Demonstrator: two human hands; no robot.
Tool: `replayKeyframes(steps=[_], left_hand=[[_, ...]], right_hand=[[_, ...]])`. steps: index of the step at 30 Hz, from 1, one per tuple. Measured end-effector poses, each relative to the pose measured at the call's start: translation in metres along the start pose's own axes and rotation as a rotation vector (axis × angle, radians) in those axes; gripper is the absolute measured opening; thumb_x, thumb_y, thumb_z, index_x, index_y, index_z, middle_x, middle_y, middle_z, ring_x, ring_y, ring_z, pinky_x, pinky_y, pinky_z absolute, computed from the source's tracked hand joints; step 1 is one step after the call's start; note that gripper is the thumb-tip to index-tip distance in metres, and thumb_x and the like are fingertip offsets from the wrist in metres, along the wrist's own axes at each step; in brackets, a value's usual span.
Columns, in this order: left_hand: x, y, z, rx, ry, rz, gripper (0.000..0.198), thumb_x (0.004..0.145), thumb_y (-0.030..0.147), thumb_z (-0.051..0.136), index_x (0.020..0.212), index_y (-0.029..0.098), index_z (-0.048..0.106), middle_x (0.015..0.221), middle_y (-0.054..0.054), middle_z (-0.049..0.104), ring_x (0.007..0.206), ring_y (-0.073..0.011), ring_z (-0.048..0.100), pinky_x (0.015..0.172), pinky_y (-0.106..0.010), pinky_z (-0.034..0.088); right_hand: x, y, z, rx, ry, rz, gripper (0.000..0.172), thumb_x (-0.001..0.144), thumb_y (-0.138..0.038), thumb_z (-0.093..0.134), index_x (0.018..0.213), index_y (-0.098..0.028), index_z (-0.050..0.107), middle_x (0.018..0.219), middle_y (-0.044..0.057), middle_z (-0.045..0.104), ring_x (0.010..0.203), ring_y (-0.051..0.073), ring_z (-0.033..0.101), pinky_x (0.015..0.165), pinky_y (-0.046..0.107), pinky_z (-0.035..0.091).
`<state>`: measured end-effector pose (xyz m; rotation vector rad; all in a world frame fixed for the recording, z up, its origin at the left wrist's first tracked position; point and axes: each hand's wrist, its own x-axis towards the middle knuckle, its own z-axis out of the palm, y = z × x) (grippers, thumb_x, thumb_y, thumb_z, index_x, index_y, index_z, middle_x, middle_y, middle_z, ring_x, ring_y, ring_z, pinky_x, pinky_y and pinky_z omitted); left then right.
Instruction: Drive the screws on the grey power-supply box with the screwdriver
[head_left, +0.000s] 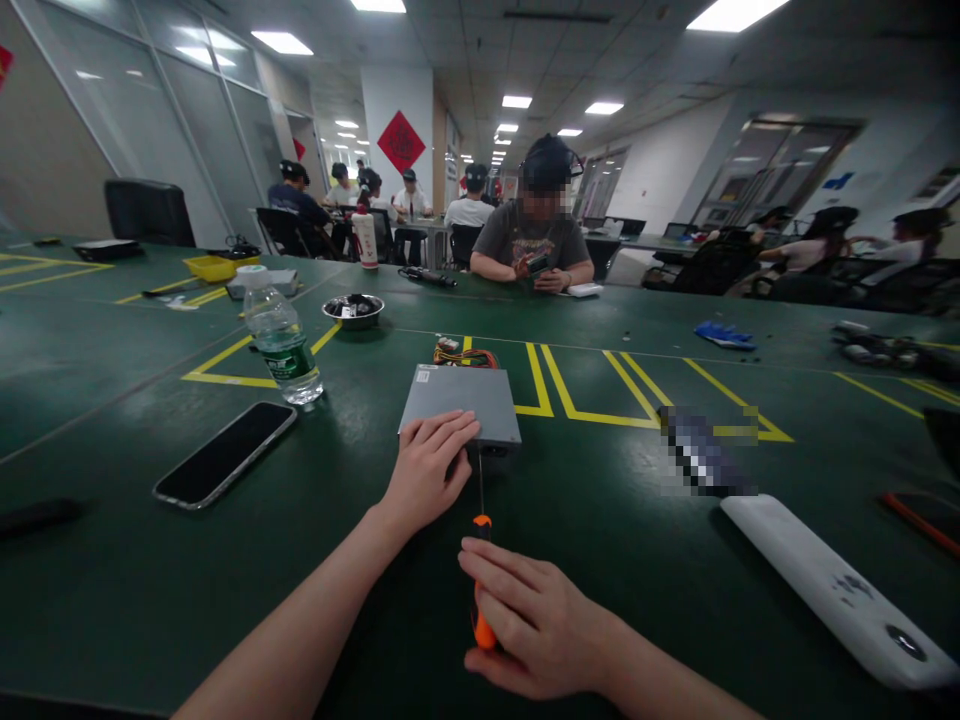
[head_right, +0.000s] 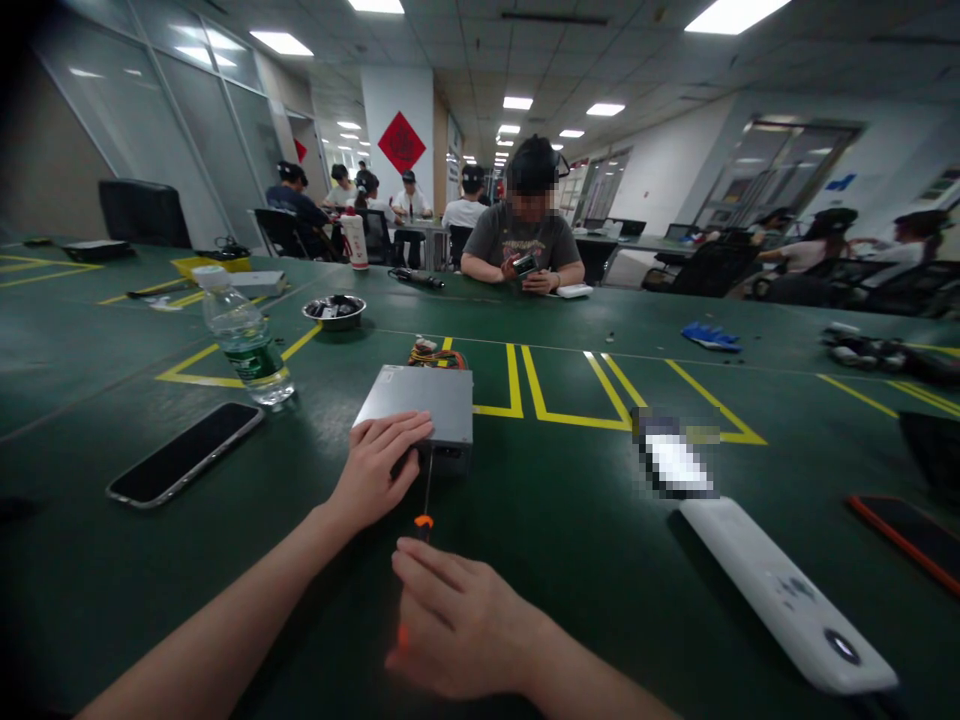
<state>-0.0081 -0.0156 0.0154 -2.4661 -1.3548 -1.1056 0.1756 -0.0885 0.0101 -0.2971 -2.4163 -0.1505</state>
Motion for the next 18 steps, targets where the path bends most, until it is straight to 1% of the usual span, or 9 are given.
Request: replayKeyframes(steps=[2, 4, 6, 8, 10, 12, 16, 18], left_hand=[[0.000, 0.000, -0.001, 0.013, -0.002, 0.006, 0.035, 0.085, 0.016, 0.045, 0.117, 0.025, 0.054, 0.126, -0.002, 0.057, 0.118, -0.0192, 0.049, 0.094, -0.039, 0.033], [-0.001, 0.001, -0.001, 0.034, 0.003, 0.019, 0.034, 0.085, 0.017, 0.045, 0.118, 0.025, 0.053, 0.126, -0.002, 0.057, 0.117, -0.0189, 0.049, 0.096, -0.039, 0.032], [-0.001, 0.000, -0.001, 0.063, 0.014, 0.039, 0.035, 0.086, 0.017, 0.045, 0.119, 0.025, 0.052, 0.126, -0.002, 0.057, 0.117, -0.0189, 0.050, 0.099, -0.040, 0.030], [-0.001, 0.000, 0.001, 0.091, 0.030, 0.064, 0.036, 0.086, 0.016, 0.045, 0.120, 0.025, 0.051, 0.125, -0.003, 0.057, 0.117, -0.0193, 0.050, 0.100, -0.040, 0.029], [-0.001, -0.001, 0.002, 0.109, 0.047, 0.075, 0.035, 0.086, 0.017, 0.045, 0.120, 0.023, 0.051, 0.124, -0.004, 0.058, 0.116, -0.0201, 0.050, 0.098, -0.039, 0.032], [-0.001, -0.001, 0.003, 0.122, 0.070, 0.065, 0.032, 0.086, 0.018, 0.046, 0.117, 0.021, 0.053, 0.119, -0.006, 0.059, 0.112, -0.0209, 0.050, 0.093, -0.037, 0.035], [-0.002, -0.002, 0.003, 0.156, 0.134, 0.047, 0.023, 0.084, 0.019, 0.050, 0.105, 0.021, 0.059, 0.103, -0.006, 0.062, 0.098, -0.0208, 0.052, 0.086, -0.036, 0.037], [-0.002, -0.003, 0.003, 0.159, 0.151, 0.049, 0.020, 0.084, 0.019, 0.050, 0.102, 0.021, 0.060, 0.099, -0.005, 0.062, 0.094, -0.0201, 0.052, 0.085, -0.036, 0.037]], right_hand=[[0.003, -0.001, -0.004, 0.001, -0.035, -0.005, 0.029, 0.092, -0.029, 0.041, 0.101, -0.008, 0.059, 0.104, 0.016, 0.064, 0.112, 0.026, 0.054, 0.086, 0.032, 0.051], [0.005, -0.002, -0.005, -0.041, -0.066, -0.007, 0.028, 0.092, -0.029, 0.041, 0.106, -0.011, 0.059, 0.105, 0.013, 0.065, 0.110, 0.024, 0.056, 0.084, 0.031, 0.052], [0.005, -0.002, -0.003, -0.093, -0.066, -0.014, 0.025, 0.092, -0.031, 0.045, 0.102, -0.013, 0.061, 0.104, 0.011, 0.066, 0.107, 0.023, 0.058, 0.083, 0.030, 0.052], [0.002, -0.002, 0.001, -0.120, -0.035, -0.033, 0.023, 0.091, -0.032, 0.049, 0.093, -0.013, 0.062, 0.101, 0.009, 0.067, 0.104, 0.022, 0.059, 0.082, 0.031, 0.052], [-0.001, 0.000, 0.006, -0.121, -0.004, -0.043, 0.022, 0.090, -0.032, 0.052, 0.084, -0.013, 0.062, 0.100, 0.008, 0.067, 0.102, 0.022, 0.060, 0.080, 0.030, 0.052], [-0.003, 0.001, 0.009, -0.112, 0.004, -0.038, 0.022, 0.089, -0.032, 0.053, 0.080, -0.014, 0.061, 0.099, 0.007, 0.068, 0.101, 0.021, 0.061, 0.080, 0.030, 0.052], [-0.002, 0.002, 0.009, -0.104, -0.003, -0.029, 0.021, 0.089, -0.032, 0.053, 0.085, -0.013, 0.061, 0.098, 0.007, 0.068, 0.100, 0.021, 0.061, 0.079, 0.029, 0.052], [-0.001, 0.002, 0.007, -0.109, -0.014, -0.024, 0.022, 0.089, -0.033, 0.053, 0.087, -0.014, 0.061, 0.099, 0.006, 0.068, 0.100, 0.021, 0.061, 0.079, 0.030, 0.052]])
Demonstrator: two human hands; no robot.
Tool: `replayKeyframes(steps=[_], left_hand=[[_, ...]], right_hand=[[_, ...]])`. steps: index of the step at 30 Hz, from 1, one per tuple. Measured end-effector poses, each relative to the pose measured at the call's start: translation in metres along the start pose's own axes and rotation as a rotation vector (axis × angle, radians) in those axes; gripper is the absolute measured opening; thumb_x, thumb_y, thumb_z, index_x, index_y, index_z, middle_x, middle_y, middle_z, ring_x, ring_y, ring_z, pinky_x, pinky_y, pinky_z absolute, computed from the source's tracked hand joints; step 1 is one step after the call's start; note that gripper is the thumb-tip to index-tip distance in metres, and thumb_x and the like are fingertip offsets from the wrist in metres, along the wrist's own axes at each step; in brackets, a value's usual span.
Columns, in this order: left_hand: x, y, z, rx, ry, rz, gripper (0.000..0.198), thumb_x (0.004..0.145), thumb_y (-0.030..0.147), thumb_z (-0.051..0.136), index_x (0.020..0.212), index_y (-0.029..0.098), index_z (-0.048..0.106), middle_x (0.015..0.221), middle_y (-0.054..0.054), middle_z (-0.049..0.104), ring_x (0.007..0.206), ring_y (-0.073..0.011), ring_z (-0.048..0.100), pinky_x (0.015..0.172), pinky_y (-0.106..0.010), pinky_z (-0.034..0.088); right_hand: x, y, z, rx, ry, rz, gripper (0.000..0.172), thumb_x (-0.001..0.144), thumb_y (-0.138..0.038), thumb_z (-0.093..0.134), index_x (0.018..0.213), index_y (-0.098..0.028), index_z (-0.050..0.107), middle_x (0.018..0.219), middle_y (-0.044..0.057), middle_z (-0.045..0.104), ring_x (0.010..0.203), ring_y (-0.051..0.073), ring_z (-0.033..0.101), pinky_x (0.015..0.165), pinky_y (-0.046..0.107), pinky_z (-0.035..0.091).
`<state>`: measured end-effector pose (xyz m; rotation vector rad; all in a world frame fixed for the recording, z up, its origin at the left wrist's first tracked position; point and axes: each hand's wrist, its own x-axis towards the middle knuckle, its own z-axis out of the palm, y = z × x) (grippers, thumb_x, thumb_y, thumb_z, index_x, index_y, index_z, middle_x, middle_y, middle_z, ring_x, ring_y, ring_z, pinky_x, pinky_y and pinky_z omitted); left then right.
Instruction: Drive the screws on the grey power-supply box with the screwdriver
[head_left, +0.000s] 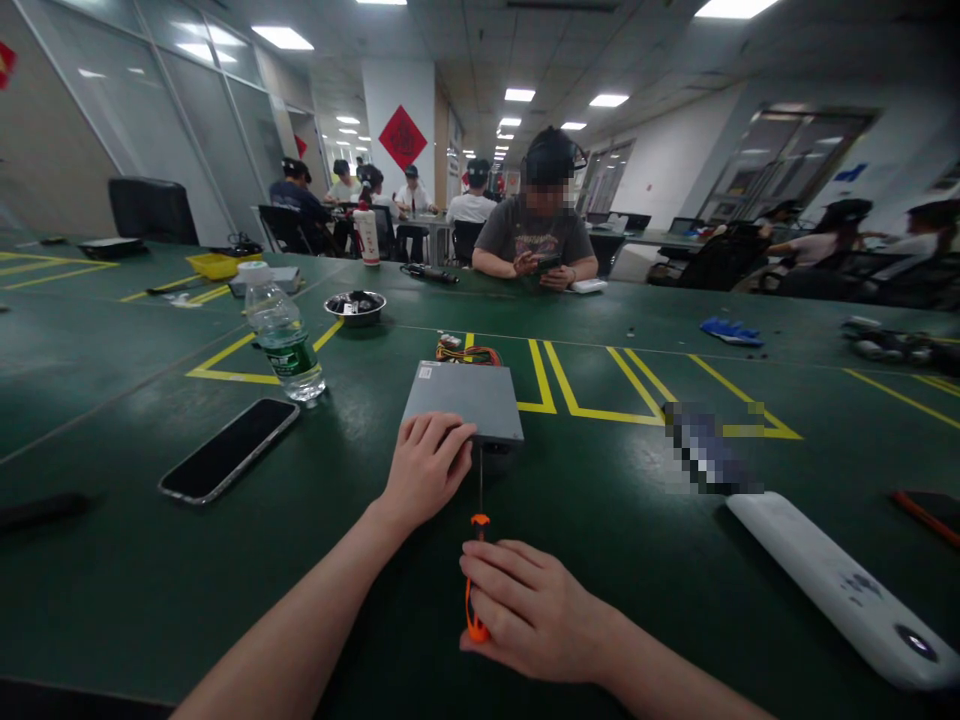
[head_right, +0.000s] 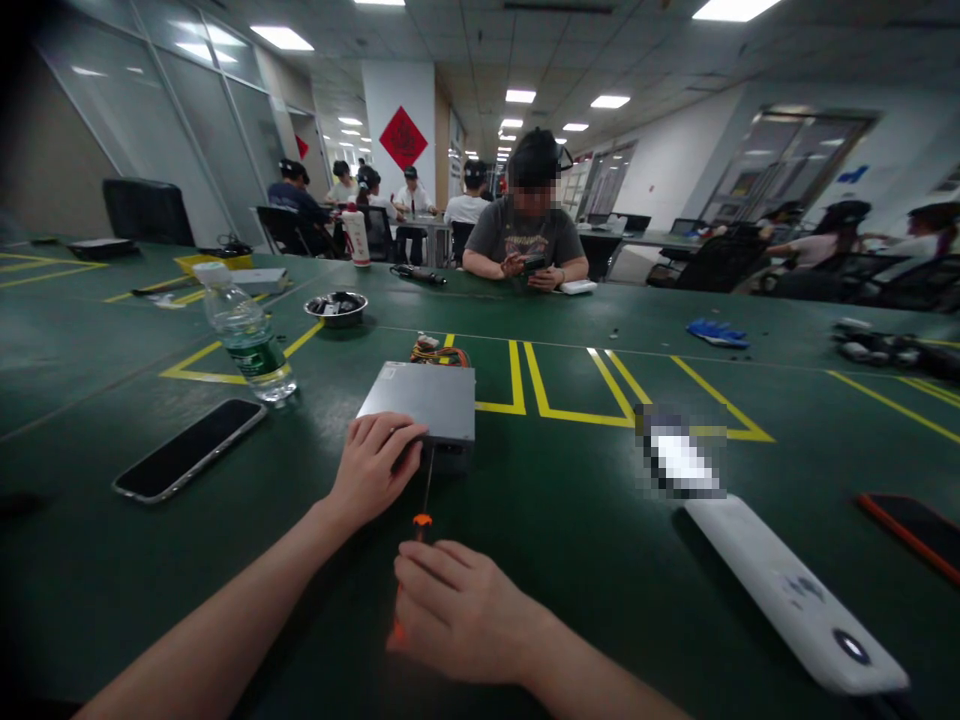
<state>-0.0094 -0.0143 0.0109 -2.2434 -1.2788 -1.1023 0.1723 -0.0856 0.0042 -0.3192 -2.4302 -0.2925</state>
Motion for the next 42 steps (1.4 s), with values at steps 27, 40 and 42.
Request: replayKeyframes(steps=[27, 40, 42], left_hand=[[-0.002, 0.002, 0.006, -0.025, 0.015, -0.088, 0.015, 0.080, 0.024, 0.056, 0.094, 0.021, 0.060, 0.094, -0.005, 0.060, 0.089, -0.0211, 0.050, 0.080, -0.037, 0.035], [-0.002, 0.002, 0.006, -0.024, 0.010, -0.096, 0.016, 0.080, 0.024, 0.057, 0.095, 0.021, 0.059, 0.095, -0.005, 0.060, 0.090, -0.0214, 0.049, 0.080, -0.037, 0.036], [-0.002, 0.002, 0.007, -0.024, 0.010, -0.099, 0.016, 0.080, 0.024, 0.057, 0.095, 0.021, 0.059, 0.095, -0.005, 0.060, 0.090, -0.0215, 0.049, 0.080, -0.037, 0.036]], right_hand=[[0.001, -0.003, -0.001, 0.090, -0.003, 0.013, 0.019, 0.089, -0.026, 0.051, 0.084, -0.010, 0.060, 0.100, 0.011, 0.066, 0.105, 0.022, 0.058, 0.088, 0.028, 0.050], [0.000, -0.003, -0.001, 0.068, -0.010, -0.008, 0.016, 0.088, -0.025, 0.054, 0.087, -0.010, 0.061, 0.102, 0.014, 0.065, 0.104, 0.023, 0.059, 0.085, 0.030, 0.052], [-0.002, -0.003, 0.002, 0.066, 0.000, 0.009, 0.015, 0.088, -0.025, 0.054, 0.082, -0.013, 0.059, 0.103, 0.012, 0.066, 0.104, 0.022, 0.060, 0.084, 0.029, 0.053]])
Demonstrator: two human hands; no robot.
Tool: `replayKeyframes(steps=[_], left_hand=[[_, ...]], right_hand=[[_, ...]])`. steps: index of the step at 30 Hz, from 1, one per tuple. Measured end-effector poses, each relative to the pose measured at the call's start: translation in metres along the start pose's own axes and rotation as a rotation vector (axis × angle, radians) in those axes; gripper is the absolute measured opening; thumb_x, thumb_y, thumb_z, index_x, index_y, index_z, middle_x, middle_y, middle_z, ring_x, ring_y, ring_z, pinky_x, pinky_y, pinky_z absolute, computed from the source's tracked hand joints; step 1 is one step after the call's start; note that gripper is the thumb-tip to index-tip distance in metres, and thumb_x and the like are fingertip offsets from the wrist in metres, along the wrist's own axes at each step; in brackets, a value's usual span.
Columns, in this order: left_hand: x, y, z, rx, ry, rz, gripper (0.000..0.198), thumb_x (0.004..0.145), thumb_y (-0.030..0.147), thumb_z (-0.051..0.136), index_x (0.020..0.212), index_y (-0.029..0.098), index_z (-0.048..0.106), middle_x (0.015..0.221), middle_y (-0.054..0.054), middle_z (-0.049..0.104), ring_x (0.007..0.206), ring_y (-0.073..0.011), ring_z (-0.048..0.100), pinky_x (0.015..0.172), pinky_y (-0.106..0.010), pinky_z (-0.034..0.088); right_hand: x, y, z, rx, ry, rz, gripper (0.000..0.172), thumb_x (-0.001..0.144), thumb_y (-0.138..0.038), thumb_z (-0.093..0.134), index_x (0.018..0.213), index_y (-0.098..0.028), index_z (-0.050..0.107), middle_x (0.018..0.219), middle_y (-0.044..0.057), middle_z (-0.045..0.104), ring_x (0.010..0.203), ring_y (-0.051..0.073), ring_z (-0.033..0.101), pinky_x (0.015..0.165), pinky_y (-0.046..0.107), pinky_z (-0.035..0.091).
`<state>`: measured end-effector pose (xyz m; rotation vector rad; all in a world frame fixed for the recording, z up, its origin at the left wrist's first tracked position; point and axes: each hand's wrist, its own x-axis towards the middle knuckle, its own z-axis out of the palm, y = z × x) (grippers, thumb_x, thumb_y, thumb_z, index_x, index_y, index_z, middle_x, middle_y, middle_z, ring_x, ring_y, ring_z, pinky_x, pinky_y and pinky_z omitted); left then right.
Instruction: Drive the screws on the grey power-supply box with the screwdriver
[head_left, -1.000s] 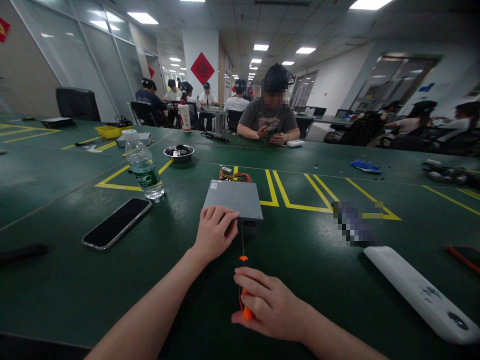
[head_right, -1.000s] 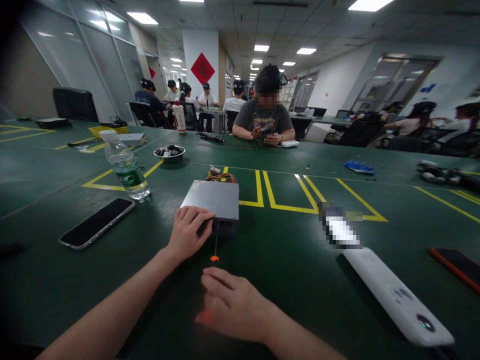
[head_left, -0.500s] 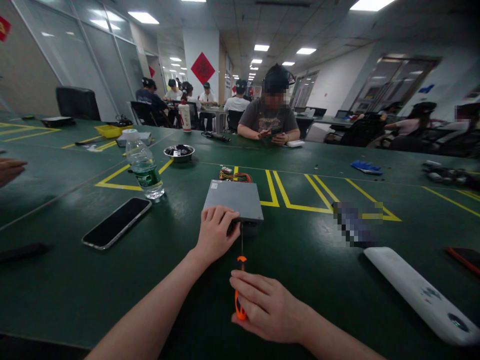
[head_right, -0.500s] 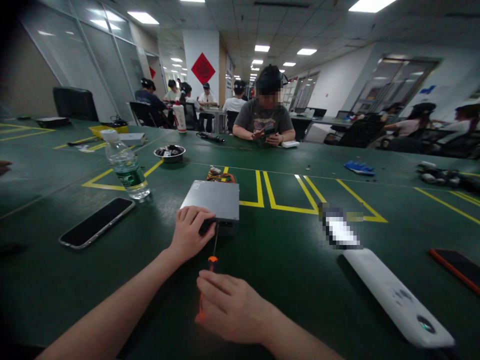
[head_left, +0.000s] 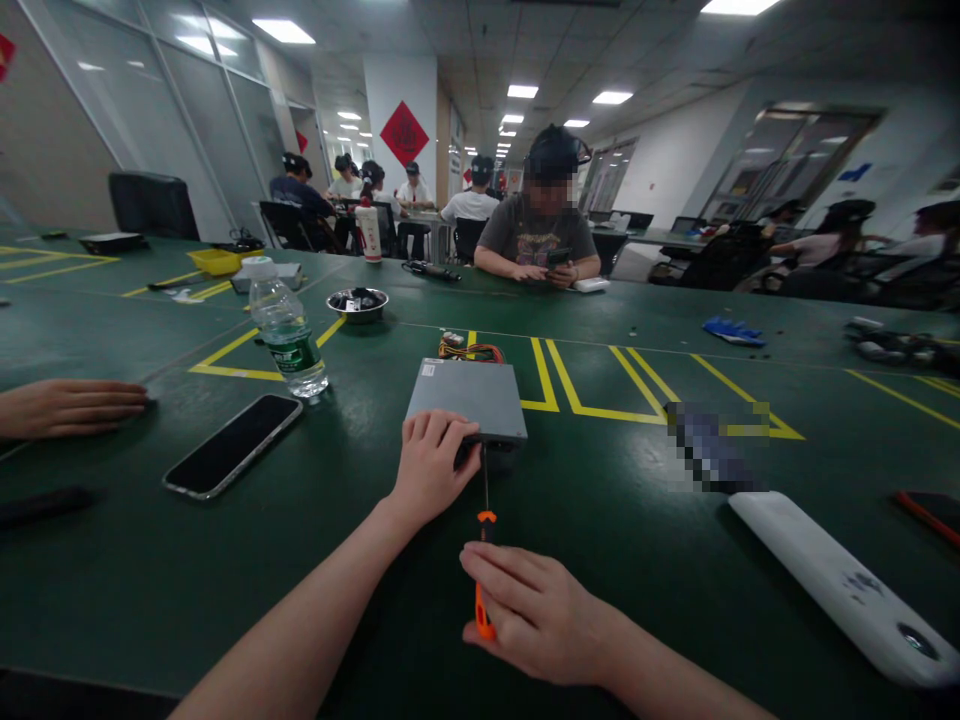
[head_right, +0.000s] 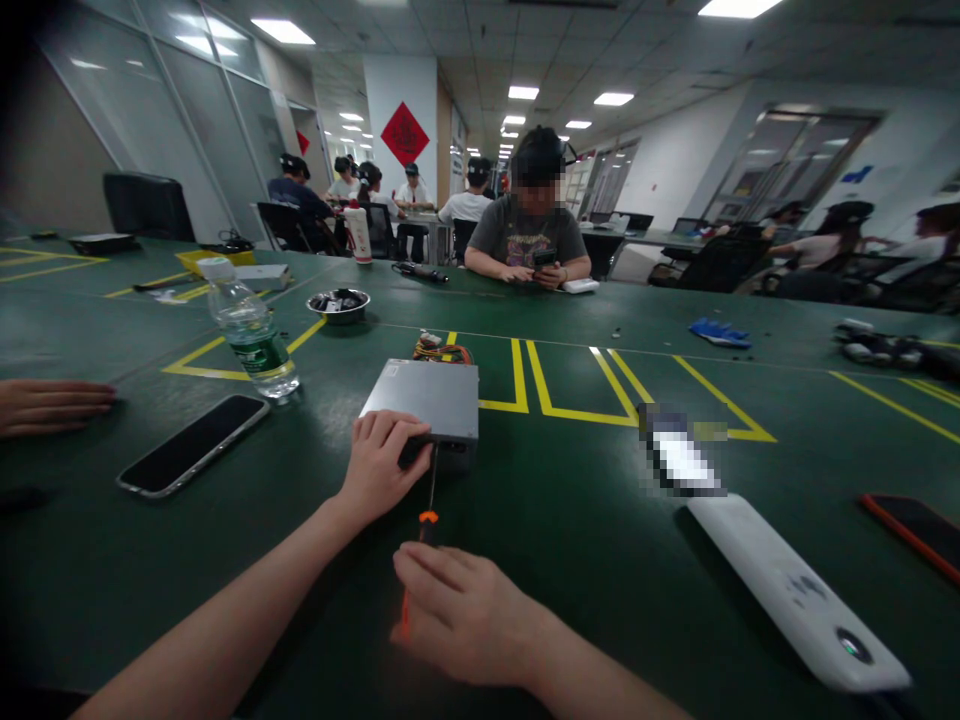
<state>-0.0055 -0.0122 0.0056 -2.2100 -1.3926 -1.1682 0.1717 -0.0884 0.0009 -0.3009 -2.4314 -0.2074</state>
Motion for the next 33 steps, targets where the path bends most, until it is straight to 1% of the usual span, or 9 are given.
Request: replayKeyframes(steps=[3, 8, 10, 14, 17, 23, 27, 30, 33], left_hand=[[0.000, 0.000, 0.000, -0.006, 0.004, -0.012, 0.015, 0.079, 0.025, 0.058, 0.094, 0.021, 0.060, 0.095, -0.005, 0.059, 0.090, -0.0215, 0.049, 0.080, -0.037, 0.036], [-0.001, 0.000, 0.001, -0.018, 0.009, -0.024, 0.015, 0.079, 0.026, 0.058, 0.094, 0.021, 0.060, 0.095, -0.005, 0.059, 0.090, -0.0212, 0.049, 0.081, -0.037, 0.036], [-0.001, 0.000, 0.002, -0.013, 0.010, -0.026, 0.016, 0.079, 0.027, 0.059, 0.094, 0.022, 0.060, 0.095, -0.005, 0.059, 0.090, -0.0213, 0.049, 0.081, -0.037, 0.036], [-0.001, 0.000, 0.003, -0.005, 0.010, -0.031, 0.015, 0.079, 0.026, 0.059, 0.093, 0.021, 0.060, 0.095, -0.005, 0.059, 0.090, -0.0215, 0.049, 0.080, -0.037, 0.036], [0.000, 0.000, 0.003, -0.006, 0.010, -0.035, 0.014, 0.079, 0.026, 0.059, 0.093, 0.022, 0.060, 0.095, -0.005, 0.059, 0.090, -0.0215, 0.049, 0.080, -0.037, 0.036], [0.000, 0.001, 0.002, -0.002, -0.002, -0.047, 0.014, 0.079, 0.026, 0.059, 0.093, 0.021, 0.060, 0.095, -0.005, 0.059, 0.090, -0.0220, 0.048, 0.080, -0.037, 0.036], [0.000, 0.001, 0.002, 0.000, -0.003, -0.043, 0.013, 0.079, 0.026, 0.059, 0.092, 0.021, 0.060, 0.095, -0.005, 0.058, 0.089, -0.0217, 0.049, 0.080, -0.037, 0.036], [0.000, 0.001, 0.002, 0.002, -0.003, -0.044, 0.013, 0.079, 0.026, 0.059, 0.092, 0.022, 0.059, 0.095, -0.005, 0.059, 0.089, -0.0219, 0.049, 0.079, -0.037, 0.036], [0.000, 0.000, 0.003, 0.002, -0.002, -0.039, 0.014, 0.079, 0.025, 0.059, 0.093, 0.021, 0.059, 0.096, -0.005, 0.059, 0.090, -0.0218, 0.049, 0.079, -0.037, 0.035]], right_hand=[[0.000, -0.001, 0.000, 0.028, -0.020, 0.061, 0.018, 0.089, -0.029, 0.051, 0.084, -0.013, 0.058, 0.104, 0.012, 0.066, 0.104, 0.020, 0.060, 0.086, 0.028, 0.051], [0.007, -0.002, -0.008, 0.072, -0.103, 0.056, 0.030, 0.090, -0.028, 0.043, 0.108, -0.008, 0.057, 0.106, 0.015, 0.063, 0.107, 0.023, 0.058, 0.088, 0.031, 0.050], [0.009, -0.001, -0.008, 0.046, -0.118, 0.033, 0.028, 0.091, -0.027, 0.044, 0.107, -0.008, 0.058, 0.106, 0.014, 0.064, 0.106, 0.022, 0.058, 0.089, 0.030, 0.050], [0.005, 0.000, -0.004, -0.005, -0.074, -0.006, 0.024, 0.091, -0.030, 0.051, 0.092, -0.009, 0.062, 0.107, 0.013, 0.065, 0.106, 0.022, 0.058, 0.089, 0.029, 0.050], [0.002, 0.000, -0.002, -0.007, -0.064, -0.006, 0.022, 0.090, -0.030, 0.053, 0.087, -0.010, 0.061, 0.107, 0.012, 0.065, 0.107, 0.022, 0.058, 0.089, 0.030, 0.050], [0.004, -0.001, -0.004, -0.019, -0.112, 0.051, 0.026, 0.091, -0.032, 0.051, 0.108, -0.015, 0.059, 0.108, 0.009, 0.064, 0.106, 0.019, 0.057, 0.086, 0.027, 0.050], [0.001, -0.002, -0.002, -0.136, -0.046, -0.013, 0.021, 0.090, -0.033, 0.053, 0.097, -0.016, 0.063, 0.107, 0.004, 0.065, 0.101, 0.016, 0.057, 0.087, 0.028, 0.046], [-0.001, -0.003, -0.001, -0.206, 0.009, -0.021, 0.013, 0.087, -0.030, 0.057, 0.082, -0.019, 0.062, 0.104, 0.003, 0.067, 0.084, 0.013, 0.059, 0.079, 0.026, 0.048], [-0.001, -0.004, -0.001, -0.212, 0.043, 0.010, 0.017, 0.085, -0.025, 0.057, 0.070, -0.018, 0.058, 0.093, 0.007, 0.069, 0.076, 0.014, 0.061, 0.072, 0.025, 0.051]])
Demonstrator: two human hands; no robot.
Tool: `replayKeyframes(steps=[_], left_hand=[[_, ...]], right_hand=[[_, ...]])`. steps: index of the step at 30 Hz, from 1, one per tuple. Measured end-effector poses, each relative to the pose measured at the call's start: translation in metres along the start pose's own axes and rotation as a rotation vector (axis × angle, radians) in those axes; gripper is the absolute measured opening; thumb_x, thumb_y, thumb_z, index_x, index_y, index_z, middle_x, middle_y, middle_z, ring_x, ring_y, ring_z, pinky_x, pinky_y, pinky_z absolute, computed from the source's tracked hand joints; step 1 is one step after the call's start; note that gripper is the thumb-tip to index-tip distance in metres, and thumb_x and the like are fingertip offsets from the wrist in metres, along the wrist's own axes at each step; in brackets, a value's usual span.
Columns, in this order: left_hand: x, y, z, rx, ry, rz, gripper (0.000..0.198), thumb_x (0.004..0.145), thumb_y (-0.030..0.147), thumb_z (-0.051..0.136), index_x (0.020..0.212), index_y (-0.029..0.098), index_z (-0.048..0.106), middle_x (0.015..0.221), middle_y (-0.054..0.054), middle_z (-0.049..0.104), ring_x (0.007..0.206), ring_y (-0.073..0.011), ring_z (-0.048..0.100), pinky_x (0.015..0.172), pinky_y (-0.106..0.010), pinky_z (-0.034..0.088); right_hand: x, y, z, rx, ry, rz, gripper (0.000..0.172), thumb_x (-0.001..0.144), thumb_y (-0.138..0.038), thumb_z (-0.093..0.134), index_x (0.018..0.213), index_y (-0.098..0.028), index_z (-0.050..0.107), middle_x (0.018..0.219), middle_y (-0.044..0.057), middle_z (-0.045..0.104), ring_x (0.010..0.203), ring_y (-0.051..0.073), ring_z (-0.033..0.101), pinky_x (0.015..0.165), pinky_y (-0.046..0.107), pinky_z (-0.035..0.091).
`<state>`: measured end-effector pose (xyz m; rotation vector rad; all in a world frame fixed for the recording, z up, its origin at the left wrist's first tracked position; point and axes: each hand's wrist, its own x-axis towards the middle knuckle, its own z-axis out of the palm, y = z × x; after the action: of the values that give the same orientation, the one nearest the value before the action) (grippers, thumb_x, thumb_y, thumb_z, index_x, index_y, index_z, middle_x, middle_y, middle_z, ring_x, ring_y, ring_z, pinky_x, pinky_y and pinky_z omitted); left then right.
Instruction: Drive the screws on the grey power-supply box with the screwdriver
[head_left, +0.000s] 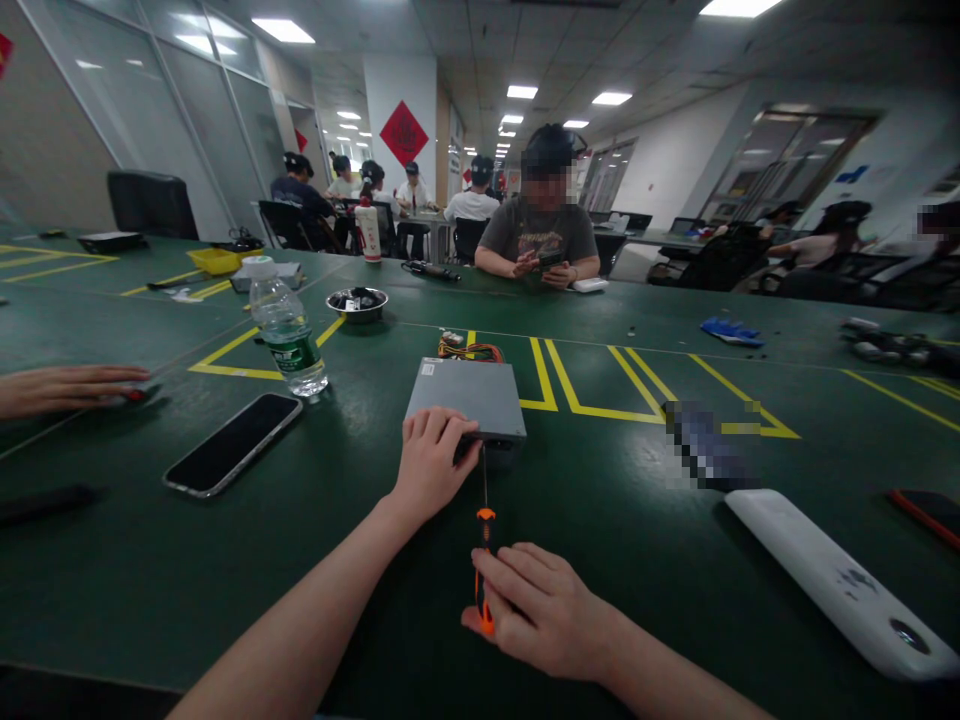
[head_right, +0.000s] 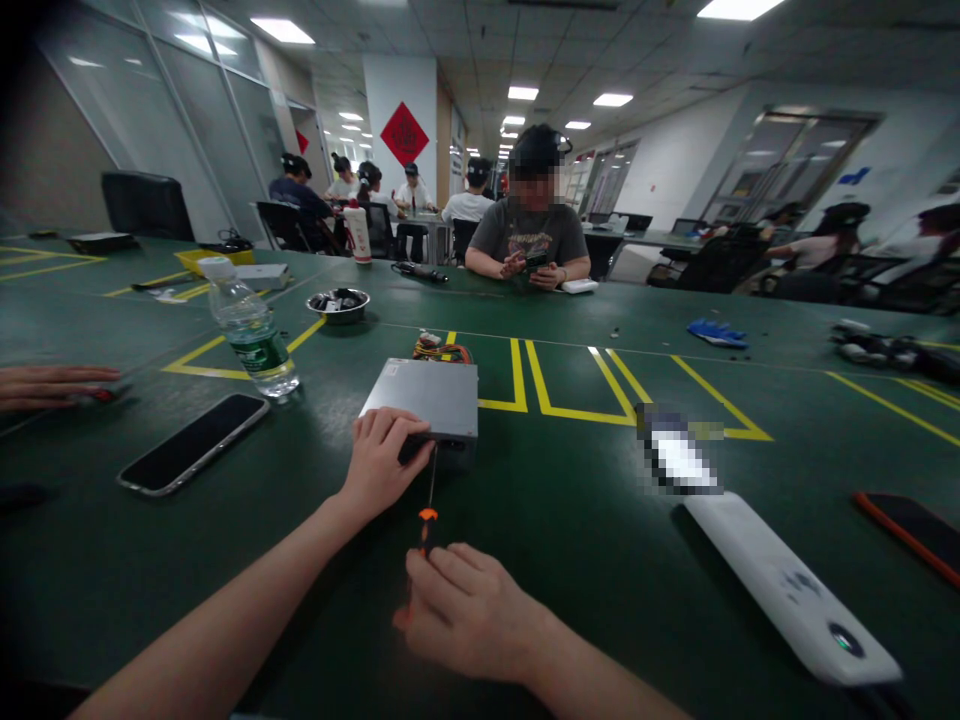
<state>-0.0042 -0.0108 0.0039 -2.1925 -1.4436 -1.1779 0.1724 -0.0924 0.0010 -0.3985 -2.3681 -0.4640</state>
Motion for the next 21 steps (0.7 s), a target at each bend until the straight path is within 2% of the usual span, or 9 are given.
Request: replayKeyframes(steps=[4, 6, 8, 11, 14, 18, 21], left_hand=[[0.001, 0.000, 0.001, -0.023, 0.001, 0.018, 0.014, 0.080, 0.024, 0.058, 0.093, 0.021, 0.058, 0.098, -0.004, 0.061, 0.093, -0.0207, 0.051, 0.081, -0.037, 0.035], [0.001, 0.000, 0.000, -0.048, 0.002, 0.030, 0.012, 0.082, 0.024, 0.057, 0.093, 0.021, 0.057, 0.101, -0.004, 0.062, 0.096, -0.0197, 0.053, 0.084, -0.037, 0.034], [0.002, 0.001, 0.000, -0.066, 0.000, 0.037, 0.011, 0.082, 0.023, 0.056, 0.093, 0.021, 0.056, 0.103, -0.003, 0.063, 0.098, -0.0192, 0.054, 0.085, -0.037, 0.033], [0.002, 0.001, 0.000, -0.079, -0.004, 0.038, 0.011, 0.081, 0.021, 0.056, 0.093, 0.022, 0.056, 0.103, -0.003, 0.064, 0.099, -0.0197, 0.055, 0.085, -0.037, 0.033], [0.002, 0.001, -0.001, -0.072, -0.005, 0.041, 0.012, 0.081, 0.021, 0.057, 0.094, 0.022, 0.057, 0.103, -0.003, 0.065, 0.099, -0.0199, 0.055, 0.085, -0.038, 0.034], [0.002, 0.001, -0.001, -0.058, -0.006, 0.044, 0.012, 0.081, 0.021, 0.056, 0.093, 0.022, 0.057, 0.102, -0.003, 0.065, 0.099, -0.0208, 0.055, 0.084, -0.038, 0.034], [0.002, 0.002, -0.001, -0.053, -0.007, 0.046, 0.013, 0.081, 0.020, 0.057, 0.093, 0.022, 0.057, 0.103, -0.003, 0.065, 0.099, -0.0212, 0.055, 0.084, -0.038, 0.034]], right_hand=[[0.001, -0.002, -0.006, -0.038, 0.030, 0.012, 0.015, 0.086, -0.017, 0.054, 0.072, -0.016, 0.056, 0.087, 0.011, 0.069, 0.074, 0.016, 0.065, 0.070, 0.026, 0.054], [0.001, -0.006, -0.009, -0.089, 0.007, 0.028, 0.008, 0.086, -0.014, 0.053, 0.080, -0.014, 0.058, 0.087, 0.013, 0.068, 0.075, 0.017, 0.066, 0.069, 0.027, 0.055], [0.001, -0.013, -0.012, -0.143, -0.033, 0.102, 0.009, 0.086, -0.012, 0.051, 0.090, -0.011, 0.059, 0.090, 0.015, 0.067, 0.079, 0.019, 0.067, 0.069, 0.027, 0.056], [0.003, -0.026, -0.011, -0.241, -0.084, 0.313, 0.019, 0.089, -0.012, 0.042, 0.099, -0.008, 0.059, 0.099, 0.020, 0.064, 0.081, 0.023, 0.067, 0.064, 0.027, 0.057], [0.009, -0.034, -0.009, -0.292, -0.077, 0.496, 0.023, 0.091, -0.011, 0.036, 0.101, -0.009, 0.057, 0.095, 0.018, 0.064, 0.074, 0.022, 0.068, 0.054, 0.025, 0.056], [0.014, -0.035, -0.011, -0.089, -0.027, 0.804, 0.029, 0.096, -0.028, 0.033, 0.111, -0.011, 0.051, 0.089, 0.013, 0.059, 0.065, 0.018, 0.067, 0.044, 0.020, 0.052], [0.013, -0.035, -0.008, 0.108, 0.073, 0.964, 0.031, 0.096, -0.035, 0.032, 0.108, -0.014, 0.052, 0.084, 0.009, 0.058, 0.064, 0.017, 0.065, 0.046, 0.021, 0.053]])
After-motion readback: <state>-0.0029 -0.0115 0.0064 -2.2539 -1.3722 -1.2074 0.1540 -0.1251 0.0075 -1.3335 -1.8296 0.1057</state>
